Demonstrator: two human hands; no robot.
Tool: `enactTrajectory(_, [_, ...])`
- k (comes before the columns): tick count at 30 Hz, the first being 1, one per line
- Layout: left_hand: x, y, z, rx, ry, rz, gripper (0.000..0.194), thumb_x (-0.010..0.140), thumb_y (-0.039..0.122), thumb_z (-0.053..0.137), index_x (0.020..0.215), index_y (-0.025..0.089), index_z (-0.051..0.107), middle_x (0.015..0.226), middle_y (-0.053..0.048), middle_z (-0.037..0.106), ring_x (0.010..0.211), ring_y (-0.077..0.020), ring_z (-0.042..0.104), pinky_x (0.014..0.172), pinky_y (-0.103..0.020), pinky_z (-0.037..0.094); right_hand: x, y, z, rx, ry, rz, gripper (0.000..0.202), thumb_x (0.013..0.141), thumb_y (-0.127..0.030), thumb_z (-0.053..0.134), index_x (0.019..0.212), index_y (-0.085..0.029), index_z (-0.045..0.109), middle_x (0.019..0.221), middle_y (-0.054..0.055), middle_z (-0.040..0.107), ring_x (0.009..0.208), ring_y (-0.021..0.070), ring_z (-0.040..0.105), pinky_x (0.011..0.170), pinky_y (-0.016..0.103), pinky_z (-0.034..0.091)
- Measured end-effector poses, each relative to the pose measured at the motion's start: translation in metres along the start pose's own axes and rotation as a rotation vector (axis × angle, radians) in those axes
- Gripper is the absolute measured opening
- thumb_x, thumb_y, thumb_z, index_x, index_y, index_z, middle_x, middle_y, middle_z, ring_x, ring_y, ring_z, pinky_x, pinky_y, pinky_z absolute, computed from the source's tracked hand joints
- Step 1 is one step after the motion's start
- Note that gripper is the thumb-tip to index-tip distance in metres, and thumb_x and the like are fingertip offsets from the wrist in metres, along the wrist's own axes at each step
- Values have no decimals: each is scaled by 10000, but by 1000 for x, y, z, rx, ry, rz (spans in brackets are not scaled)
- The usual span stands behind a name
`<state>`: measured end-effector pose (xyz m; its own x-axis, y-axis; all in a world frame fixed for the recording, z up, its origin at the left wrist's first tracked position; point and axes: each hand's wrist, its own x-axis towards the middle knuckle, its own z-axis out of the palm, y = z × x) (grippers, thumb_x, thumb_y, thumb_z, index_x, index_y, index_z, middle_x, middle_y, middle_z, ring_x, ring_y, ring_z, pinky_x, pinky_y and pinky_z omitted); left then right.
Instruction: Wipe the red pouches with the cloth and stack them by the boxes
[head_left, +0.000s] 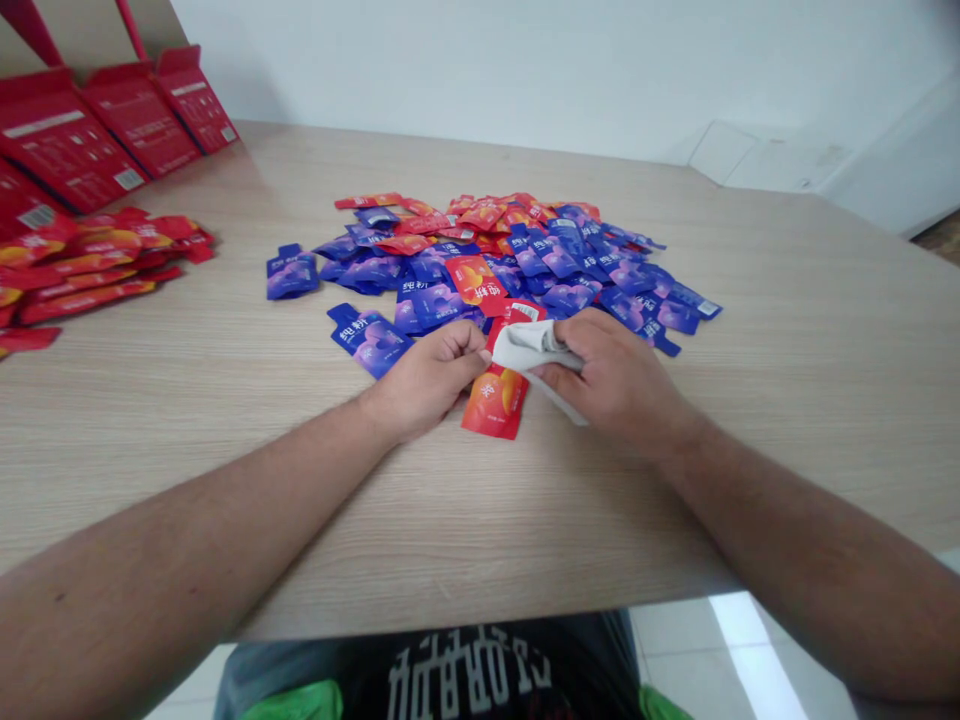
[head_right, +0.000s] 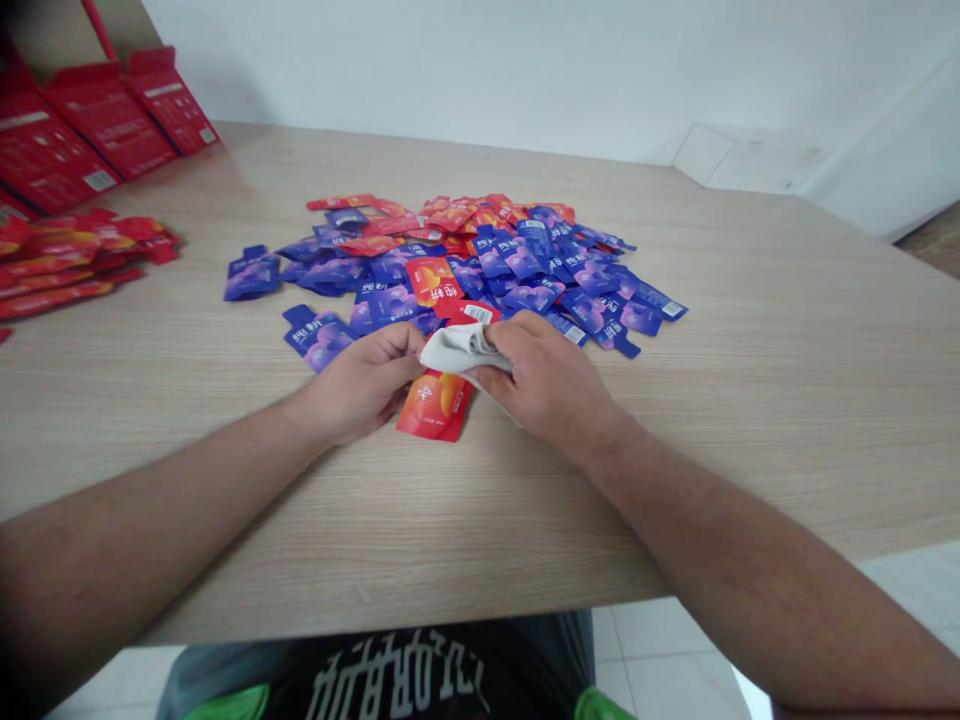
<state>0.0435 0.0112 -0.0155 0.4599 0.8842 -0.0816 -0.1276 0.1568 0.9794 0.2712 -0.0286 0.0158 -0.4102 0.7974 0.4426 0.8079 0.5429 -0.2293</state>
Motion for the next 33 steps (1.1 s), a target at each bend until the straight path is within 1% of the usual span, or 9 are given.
enactTrajectory(6, [-2,2,2,8,7,13,180,850,268,728,833,192,565,650,43,546,508,-76,468,477,-198,329,-6,-17,2,81,-258,-213,116,982,-331,632,996,-217,619,1014,75,645,930,237,599,797,349,478])
enactTrajectory(8, [-2,2,2,19,-17,17,183,845,264,735,827,186,570,649,46,545,510,-68,456,477,-190,330,-5,-14,1,55,-208,-175,142,986,-350,633,1005,-210,617,1023,82,648,948,246,605,814,359,478])
enactTrajectory(11, [-2,3,1,-3,-22,3,209,832,247,747,820,187,548,638,55,535,499,-57,432,469,-178,308,-1,-2,0,2,-32,-21,195,968,-383,664,969,-199,601,1010,94,650,954,266,608,831,382,476])
enactTrajectory(13, [-2,2,1,-12,-18,-8,216,825,237,748,825,189,538,639,56,538,500,-60,438,470,-179,308,0,-1,0,-2,2,15,201,961,-384,671,947,-200,593,995,93,650,944,269,608,823,388,478])
enactTrajectory(19, [-3,2,1,58,-25,39,168,865,268,708,832,188,564,649,49,542,519,-75,458,491,-195,338,-7,-19,1,94,-247,-210,108,983,-313,631,988,-207,611,1015,78,646,942,243,609,799,356,478])
enactTrajectory(25, [-1,1,-1,13,-37,16,203,828,244,748,826,183,554,646,53,544,505,-62,445,481,-180,313,0,-1,1,3,16,-1,211,970,-393,664,954,-197,590,960,84,638,923,259,602,798,366,465])
enactTrajectory(27, [-1,0,0,1,-26,18,197,834,242,741,828,183,553,642,53,544,498,-63,445,478,-180,315,-1,-3,3,32,-16,-38,196,965,-377,670,952,-200,588,964,79,639,921,254,601,793,360,466])
enactTrajectory(31, [-2,1,1,35,-19,34,158,861,244,716,836,177,575,648,43,551,523,-71,465,489,-181,345,-8,-16,4,88,-213,-205,140,984,-345,639,990,-210,605,1016,74,649,946,242,606,803,348,471])
enactTrajectory(33, [-2,2,1,35,-37,38,168,864,244,720,824,174,572,650,42,550,526,-67,460,490,-177,341,-7,-15,3,67,-190,-179,150,990,-355,634,1003,-207,608,1027,80,652,958,247,608,815,353,470])
